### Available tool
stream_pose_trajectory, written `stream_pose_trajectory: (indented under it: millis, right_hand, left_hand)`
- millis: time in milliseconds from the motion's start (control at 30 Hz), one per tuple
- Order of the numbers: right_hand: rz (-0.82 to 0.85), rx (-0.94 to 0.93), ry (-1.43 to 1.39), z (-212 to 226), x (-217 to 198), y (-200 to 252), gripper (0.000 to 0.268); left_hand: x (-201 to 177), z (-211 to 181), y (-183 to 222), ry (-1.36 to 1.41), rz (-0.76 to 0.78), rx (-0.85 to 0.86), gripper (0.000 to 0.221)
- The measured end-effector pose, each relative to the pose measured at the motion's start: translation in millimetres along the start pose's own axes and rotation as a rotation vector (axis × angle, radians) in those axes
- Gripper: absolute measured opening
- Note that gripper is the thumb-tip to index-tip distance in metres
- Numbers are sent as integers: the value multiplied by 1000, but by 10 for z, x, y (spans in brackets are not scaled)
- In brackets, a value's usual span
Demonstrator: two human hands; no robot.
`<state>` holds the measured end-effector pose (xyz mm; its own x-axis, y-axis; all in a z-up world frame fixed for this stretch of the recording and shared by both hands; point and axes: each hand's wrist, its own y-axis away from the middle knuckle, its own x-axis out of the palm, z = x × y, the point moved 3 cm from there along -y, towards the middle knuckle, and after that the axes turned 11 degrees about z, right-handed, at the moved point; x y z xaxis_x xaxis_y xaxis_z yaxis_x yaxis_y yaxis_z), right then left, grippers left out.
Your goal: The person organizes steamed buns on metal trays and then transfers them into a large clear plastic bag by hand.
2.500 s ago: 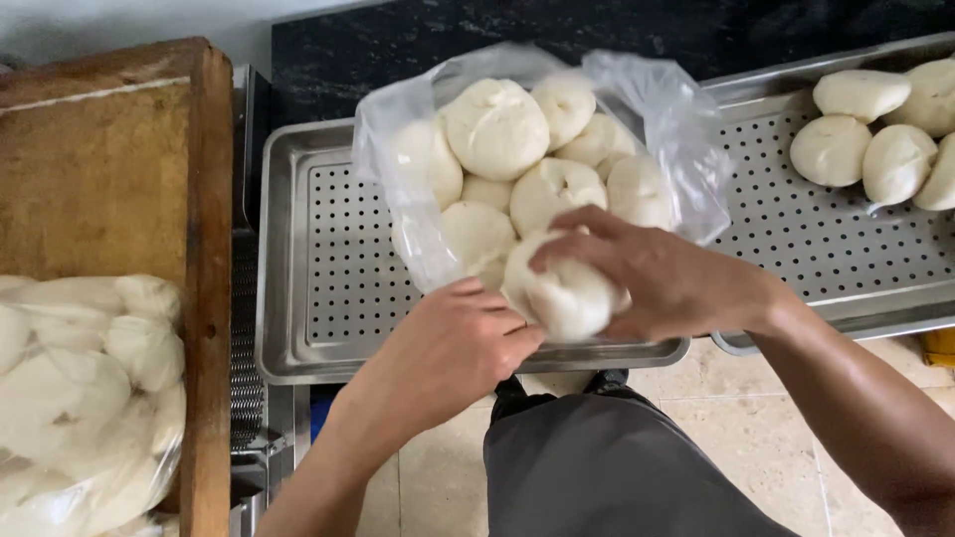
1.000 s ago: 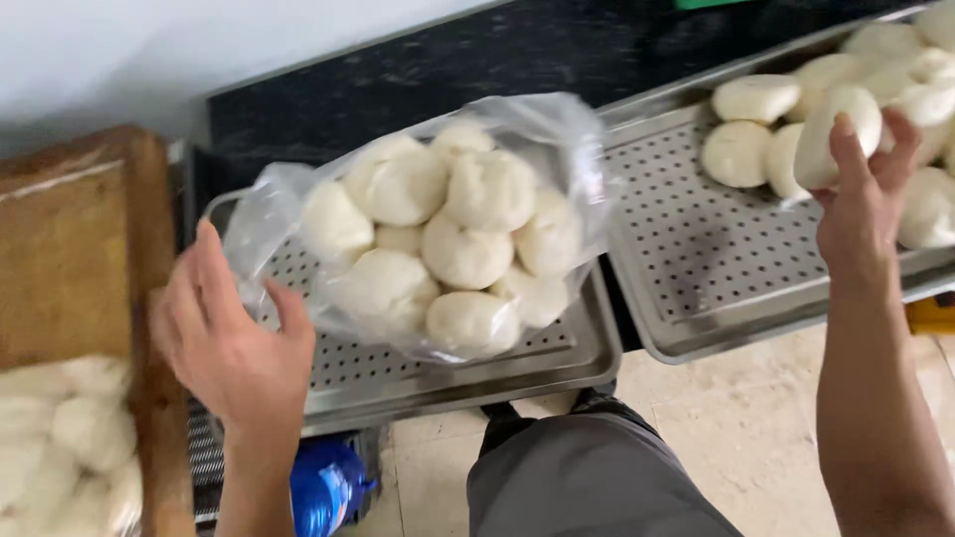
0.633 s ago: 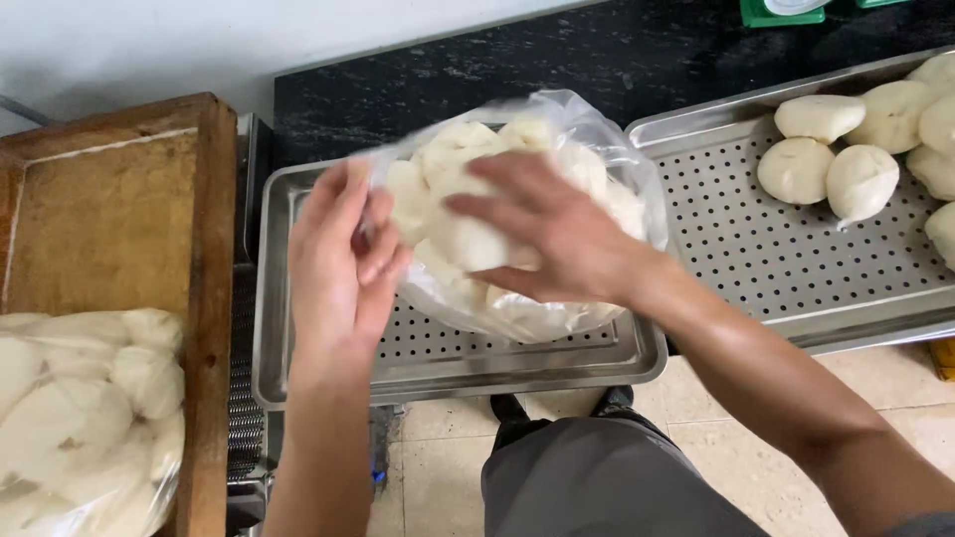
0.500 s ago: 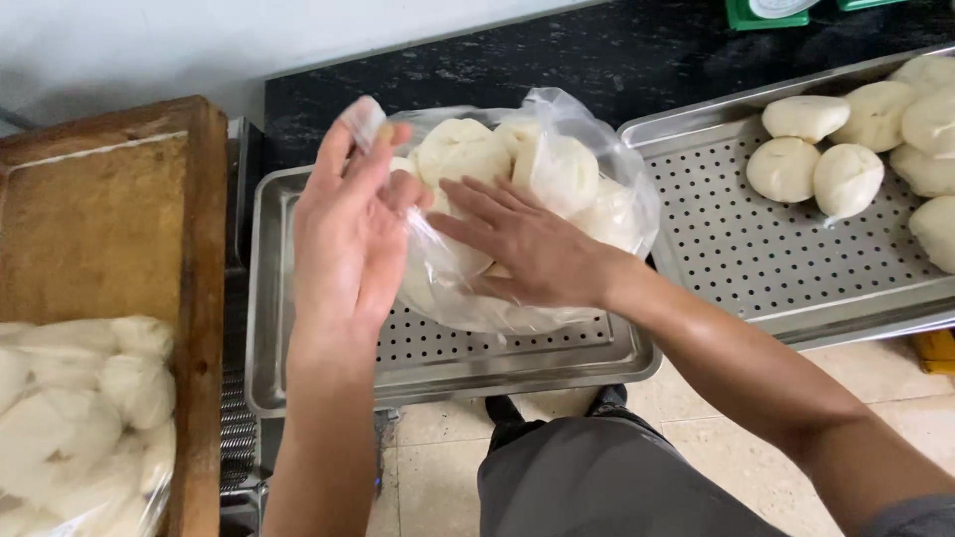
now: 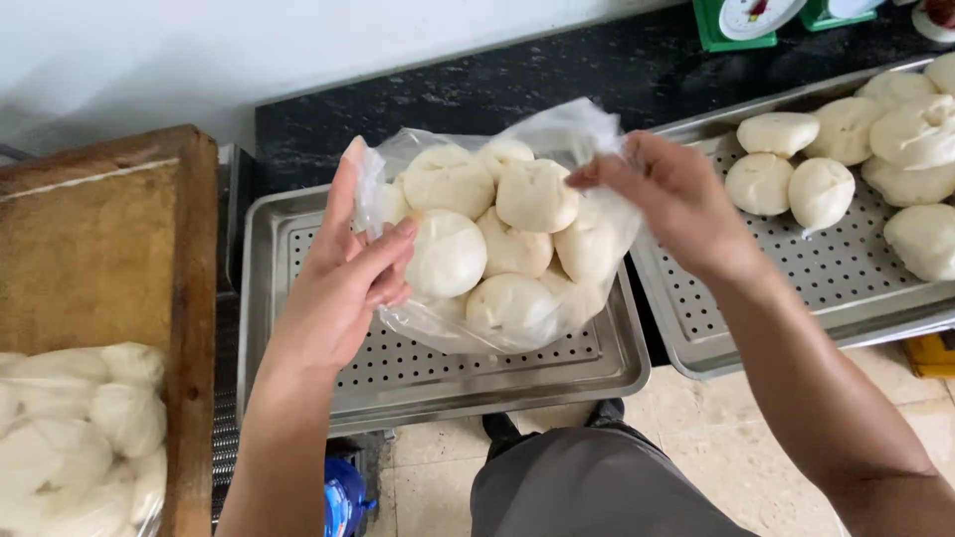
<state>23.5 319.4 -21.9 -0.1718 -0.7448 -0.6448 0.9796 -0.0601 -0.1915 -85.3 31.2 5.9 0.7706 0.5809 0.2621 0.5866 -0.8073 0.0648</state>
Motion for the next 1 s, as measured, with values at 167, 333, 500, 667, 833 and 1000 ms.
stream_pose_trajectory:
  millis: [167,333,500,667,833,1000]
  right_hand:
    - [139,170,-608,329,-210,-152,33]
    - [66,-53,-528,630,-644,-312,32]
    - [119,-56,-784,304,-488,-518,19]
    - [186,189,230,627,-332,-368,34]
    - [-96,-315,292,1216,-45,-191,31]
    - [296,-366,330,796,1122,-546,79]
  left_hand:
    - [-113,-212,-27,13,-193,-204,99]
    - [-235,-884,112,62,-78,14,98]
    - [-466,-538,-45,114,-36,-64,100]
    - [-268,-243,-65,104,-30,-111,107]
    - [-124,-237,7,27,-32,-96,98]
    - [-154,-285,50,-287,-89,-140,89]
